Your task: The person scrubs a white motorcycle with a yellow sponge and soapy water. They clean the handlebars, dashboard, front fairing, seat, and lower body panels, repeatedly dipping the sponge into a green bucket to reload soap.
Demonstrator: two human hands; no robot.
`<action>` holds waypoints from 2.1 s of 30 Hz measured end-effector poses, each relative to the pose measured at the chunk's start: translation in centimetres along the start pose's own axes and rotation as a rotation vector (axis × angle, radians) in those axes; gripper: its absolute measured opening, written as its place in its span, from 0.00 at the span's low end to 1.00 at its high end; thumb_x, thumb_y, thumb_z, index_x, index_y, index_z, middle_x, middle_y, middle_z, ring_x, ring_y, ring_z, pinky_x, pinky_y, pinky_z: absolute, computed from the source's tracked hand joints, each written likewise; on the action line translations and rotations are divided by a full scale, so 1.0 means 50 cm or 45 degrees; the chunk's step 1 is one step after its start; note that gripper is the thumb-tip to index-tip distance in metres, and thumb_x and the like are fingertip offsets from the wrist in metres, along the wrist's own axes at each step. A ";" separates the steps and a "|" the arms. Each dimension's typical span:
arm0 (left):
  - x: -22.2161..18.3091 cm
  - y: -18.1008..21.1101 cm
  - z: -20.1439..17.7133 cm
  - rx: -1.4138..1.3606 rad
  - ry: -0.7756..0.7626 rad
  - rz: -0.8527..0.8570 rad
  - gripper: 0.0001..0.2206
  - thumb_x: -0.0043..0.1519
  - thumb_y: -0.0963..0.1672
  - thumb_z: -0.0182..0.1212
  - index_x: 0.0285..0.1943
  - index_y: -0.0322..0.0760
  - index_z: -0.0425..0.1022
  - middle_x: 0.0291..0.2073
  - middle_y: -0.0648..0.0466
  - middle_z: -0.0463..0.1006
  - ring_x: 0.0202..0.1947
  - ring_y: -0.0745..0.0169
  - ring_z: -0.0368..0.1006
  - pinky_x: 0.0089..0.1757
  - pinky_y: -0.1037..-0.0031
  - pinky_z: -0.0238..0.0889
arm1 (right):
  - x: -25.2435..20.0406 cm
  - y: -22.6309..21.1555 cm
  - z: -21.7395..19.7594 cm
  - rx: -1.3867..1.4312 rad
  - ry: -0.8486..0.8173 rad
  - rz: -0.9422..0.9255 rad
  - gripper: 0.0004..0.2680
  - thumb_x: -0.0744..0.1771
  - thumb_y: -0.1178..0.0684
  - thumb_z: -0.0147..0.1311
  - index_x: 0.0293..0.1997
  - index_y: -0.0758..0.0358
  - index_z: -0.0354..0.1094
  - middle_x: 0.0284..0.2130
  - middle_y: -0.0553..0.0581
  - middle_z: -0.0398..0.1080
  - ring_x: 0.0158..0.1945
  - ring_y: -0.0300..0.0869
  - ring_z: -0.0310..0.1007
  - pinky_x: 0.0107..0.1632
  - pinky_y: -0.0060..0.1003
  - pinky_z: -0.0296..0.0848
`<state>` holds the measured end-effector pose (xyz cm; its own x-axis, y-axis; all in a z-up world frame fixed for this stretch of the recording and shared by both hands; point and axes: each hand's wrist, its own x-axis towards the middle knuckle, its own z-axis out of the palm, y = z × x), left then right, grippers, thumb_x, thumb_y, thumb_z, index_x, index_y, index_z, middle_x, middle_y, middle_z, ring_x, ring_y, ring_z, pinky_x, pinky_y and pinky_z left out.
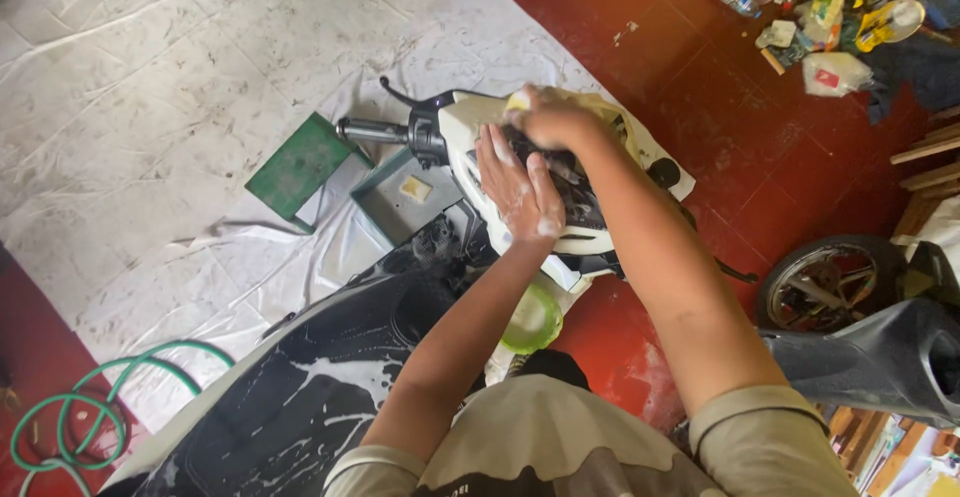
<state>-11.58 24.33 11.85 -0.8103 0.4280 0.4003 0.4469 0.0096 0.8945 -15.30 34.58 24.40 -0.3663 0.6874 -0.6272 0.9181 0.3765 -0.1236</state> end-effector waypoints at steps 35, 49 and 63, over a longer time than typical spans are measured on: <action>0.247 -0.427 -0.117 0.510 -0.734 -0.355 0.21 0.74 0.50 0.40 0.75 0.53 0.66 0.76 0.58 0.40 0.77 0.42 0.14 0.63 0.45 0.56 | 0.250 -0.184 0.219 -0.151 0.994 -0.776 0.16 0.55 0.44 0.61 0.43 0.53 0.74 0.46 0.58 0.64 0.46 0.59 0.72 0.46 0.57 0.69; 0.265 -0.381 -0.132 0.599 -0.699 -0.406 0.21 0.74 0.54 0.39 0.71 0.49 0.67 0.78 0.58 0.37 0.78 0.48 0.20 0.64 0.46 0.56 | 0.121 -0.028 0.230 -0.591 1.457 -1.101 0.19 0.49 0.48 0.64 0.39 0.56 0.69 0.31 0.56 0.65 0.35 0.53 0.69 0.44 0.52 0.66; 0.097 -0.149 -0.104 -0.416 0.103 0.262 0.24 0.78 0.43 0.28 0.84 0.57 0.34 0.83 0.55 0.36 0.82 0.60 0.28 0.72 0.67 0.44 | -0.068 0.094 0.255 -0.619 1.486 -1.301 0.04 0.63 0.61 0.51 0.37 0.58 0.68 0.22 0.50 0.63 0.33 0.47 0.73 0.49 0.44 0.75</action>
<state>-20.80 21.63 8.15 -0.7494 0.3182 0.5806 0.4696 -0.3628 0.8049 -7.83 26.11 16.15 -0.8770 0.0274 0.4796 0.1846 0.9410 0.2838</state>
